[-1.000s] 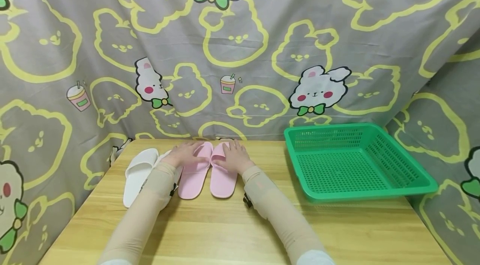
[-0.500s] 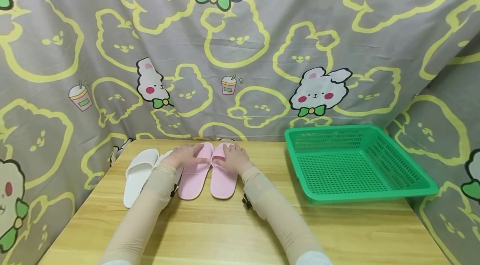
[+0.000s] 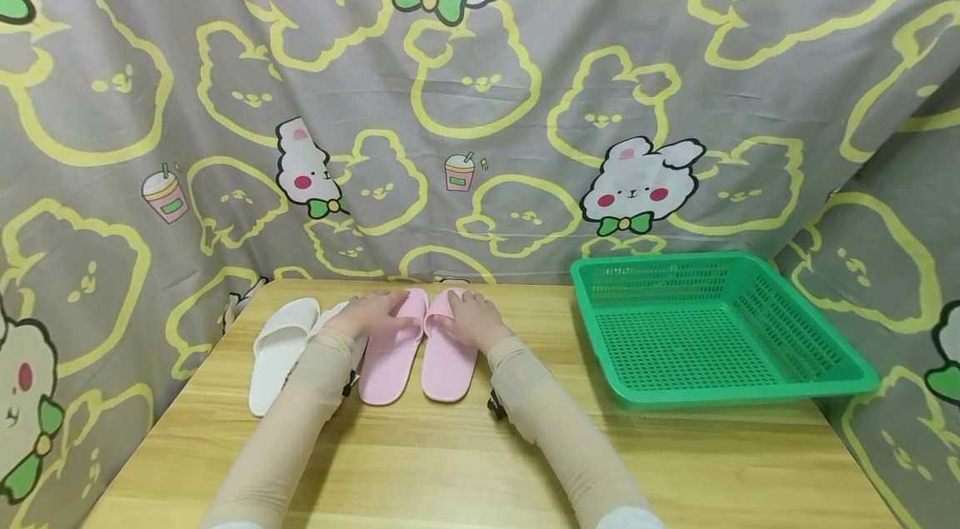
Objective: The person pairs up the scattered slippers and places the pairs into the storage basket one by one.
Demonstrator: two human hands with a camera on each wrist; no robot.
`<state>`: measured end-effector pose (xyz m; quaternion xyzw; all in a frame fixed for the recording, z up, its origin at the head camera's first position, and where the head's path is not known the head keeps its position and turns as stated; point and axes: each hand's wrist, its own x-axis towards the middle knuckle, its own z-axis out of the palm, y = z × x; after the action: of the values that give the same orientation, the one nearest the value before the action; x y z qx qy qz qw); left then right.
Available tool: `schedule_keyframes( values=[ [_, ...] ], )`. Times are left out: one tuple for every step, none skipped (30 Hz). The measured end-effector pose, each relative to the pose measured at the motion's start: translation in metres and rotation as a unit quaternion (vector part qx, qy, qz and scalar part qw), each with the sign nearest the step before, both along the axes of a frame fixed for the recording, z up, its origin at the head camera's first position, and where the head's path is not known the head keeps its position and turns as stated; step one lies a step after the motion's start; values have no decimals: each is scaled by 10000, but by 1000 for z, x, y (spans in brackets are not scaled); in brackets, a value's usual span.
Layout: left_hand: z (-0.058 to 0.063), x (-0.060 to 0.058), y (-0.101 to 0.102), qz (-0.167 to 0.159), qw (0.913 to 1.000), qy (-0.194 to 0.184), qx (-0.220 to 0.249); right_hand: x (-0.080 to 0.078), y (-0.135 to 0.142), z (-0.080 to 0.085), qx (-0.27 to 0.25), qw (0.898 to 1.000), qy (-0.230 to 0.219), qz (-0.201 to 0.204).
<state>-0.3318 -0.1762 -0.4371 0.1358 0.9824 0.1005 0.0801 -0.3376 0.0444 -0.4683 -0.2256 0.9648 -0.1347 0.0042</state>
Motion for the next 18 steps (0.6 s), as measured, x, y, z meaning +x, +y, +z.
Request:
schedule_keyframes(
  values=[
    [0,0,0,11,10000,4,13,1,0,0,-26,10000,2,0],
    [1,1,0,23,10000,10,25,1,0,1,-46,10000,12,4],
    [1,1,0,36,10000,16,35,1,1,1,-56,10000,29,7],
    [1,1,1,38,10000,33,33,1,1,2,-69,10000,38,10],
    [1,1,1,31,10000,49,17,2,1,2,-102,9999,41,12],
    [0,1,1,30,10000,57,3,2,2,2,-130,9999,35,7],
    [0,1,1,22,10000,72,-19,2,2,2,-144,9999,32,2],
    [0,1,2,8,9999,92,-42,2,3,2,-156,9999,36,0],
    [0,1,2,-11,9999,117,-65,2,3,1,-175,9998,28,-4],
    [0,1,3,-27,9999,140,-78,2,4,1,-196,9998,9,-15],
    [0,1,3,-39,9998,151,-78,2,4,1,-210,9998,-3,-26],
    [0,1,3,-40,9998,158,-70,2,5,0,-209,9998,-8,-30],
    [0,2,4,-49,9998,174,-66,2,5,0,-220,9998,-7,-35],
    [0,2,4,-54,9998,183,-63,3,6,-1,-248,9997,0,-33],
    [1,3,4,-55,9998,187,-55,3,6,-2,-271,9996,10,-32],
    [1,3,4,-54,9998,183,-45,4,6,-2,-282,9996,17,-35],
    [0,3,4,-56,9998,167,-50,4,7,-3,-307,9995,32,-39],
    [0,3,4,-58,9998,159,-52,5,7,-3,-329,9994,47,-46]
  ],
)
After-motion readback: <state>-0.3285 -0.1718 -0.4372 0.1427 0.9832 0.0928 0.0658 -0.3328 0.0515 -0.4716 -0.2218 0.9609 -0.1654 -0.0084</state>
